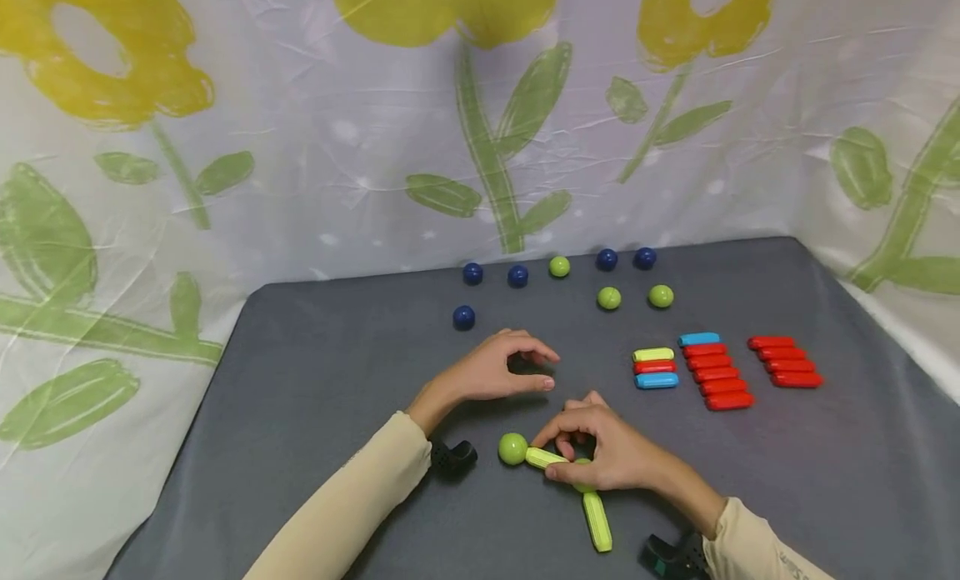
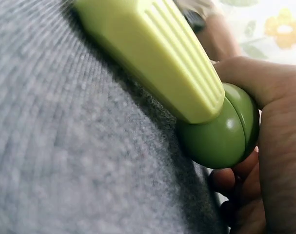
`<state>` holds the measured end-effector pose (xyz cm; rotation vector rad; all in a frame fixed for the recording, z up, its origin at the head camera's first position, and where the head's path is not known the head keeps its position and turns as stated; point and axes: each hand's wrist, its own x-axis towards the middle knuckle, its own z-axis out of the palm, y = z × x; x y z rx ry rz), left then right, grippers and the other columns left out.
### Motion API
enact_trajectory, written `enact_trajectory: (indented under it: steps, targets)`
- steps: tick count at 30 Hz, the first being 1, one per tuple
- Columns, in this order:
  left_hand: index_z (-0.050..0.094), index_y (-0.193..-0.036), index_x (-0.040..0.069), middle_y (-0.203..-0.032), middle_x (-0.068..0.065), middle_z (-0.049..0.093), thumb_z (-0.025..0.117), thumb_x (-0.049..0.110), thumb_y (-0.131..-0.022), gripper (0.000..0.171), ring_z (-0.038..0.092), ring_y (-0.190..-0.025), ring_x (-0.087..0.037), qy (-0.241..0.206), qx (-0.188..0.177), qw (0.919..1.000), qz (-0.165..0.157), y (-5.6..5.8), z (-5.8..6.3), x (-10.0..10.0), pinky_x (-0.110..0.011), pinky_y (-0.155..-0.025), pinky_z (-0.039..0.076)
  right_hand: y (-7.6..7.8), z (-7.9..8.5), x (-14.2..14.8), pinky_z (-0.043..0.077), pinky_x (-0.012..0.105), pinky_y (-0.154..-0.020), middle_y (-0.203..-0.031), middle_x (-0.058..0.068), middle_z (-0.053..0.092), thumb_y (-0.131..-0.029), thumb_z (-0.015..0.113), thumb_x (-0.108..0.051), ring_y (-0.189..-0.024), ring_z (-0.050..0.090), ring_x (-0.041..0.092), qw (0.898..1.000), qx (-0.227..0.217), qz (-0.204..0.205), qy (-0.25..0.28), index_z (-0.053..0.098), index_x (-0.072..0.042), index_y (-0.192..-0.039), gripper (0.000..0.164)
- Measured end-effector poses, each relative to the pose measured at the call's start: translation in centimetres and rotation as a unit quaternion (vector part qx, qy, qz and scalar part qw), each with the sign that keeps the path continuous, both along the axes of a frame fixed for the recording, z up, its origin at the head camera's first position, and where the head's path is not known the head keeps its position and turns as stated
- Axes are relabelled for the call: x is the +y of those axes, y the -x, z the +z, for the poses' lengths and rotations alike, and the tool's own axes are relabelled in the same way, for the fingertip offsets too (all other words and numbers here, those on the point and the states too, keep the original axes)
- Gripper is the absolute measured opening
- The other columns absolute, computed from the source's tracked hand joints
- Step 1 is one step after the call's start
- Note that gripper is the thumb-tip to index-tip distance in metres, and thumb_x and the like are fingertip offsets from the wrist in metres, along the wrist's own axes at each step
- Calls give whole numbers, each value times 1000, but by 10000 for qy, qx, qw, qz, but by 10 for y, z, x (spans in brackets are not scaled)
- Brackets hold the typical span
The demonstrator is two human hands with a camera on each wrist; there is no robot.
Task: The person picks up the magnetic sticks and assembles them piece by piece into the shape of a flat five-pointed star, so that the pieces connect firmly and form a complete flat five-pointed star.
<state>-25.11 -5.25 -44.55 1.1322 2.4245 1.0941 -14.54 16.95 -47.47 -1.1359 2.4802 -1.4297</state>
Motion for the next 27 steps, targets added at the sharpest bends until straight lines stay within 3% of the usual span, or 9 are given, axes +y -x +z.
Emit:
enact_trajectory:
  steps: [9, 15, 19, 27]
  targets:
    - [63, -139, 34, -134, 7, 58, 76, 50, -89, 54, 47, -118, -14, 788, 177, 9959, -406, 29, 0, 48, -40, -103, 41, 0, -2, -2, 30, 23, -78, -76, -16, 61, -85, 83, -28, -69, 47, 4, 9990, 109, 431, 62, 78, -32, -109, 25]
    - [58, -143, 33, -136, 5, 56, 74, 56, -87, 63, 46, -125, -16, 1176, 735, 9883, -639, 40, -1, 78, -42, -109, 40, -2, 1, -4, 31, 21, -76, -76, -13, 63, -85, 83, -28, -70, 48, 4, 9984, 126, 532, 139, 78, -29, -109, 24]
    - [58, -143, 32, -133, 6, 56, 74, 61, -85, 67, 45, -121, -13, 1524, 1165, 9787, -734, 43, 0, 93, -39, -108, 40, -3, 0, -5, 30, 21, -75, -75, -16, 62, -85, 82, -29, -69, 47, 2, 9983, 247, 520, 45, 78, -31, -109, 24]
    - [56, -145, 34, -128, 5, 53, 72, 71, -80, 76, 44, -110, -12, 1915, 1669, 9629, -910, 37, 0, 117, -32, -99, 39, -3, -4, -4, 30, 21, -75, -75, -20, 61, -84, 83, -30, -70, 45, 0, 9983, 319, 490, -43, 78, -34, -110, 26]
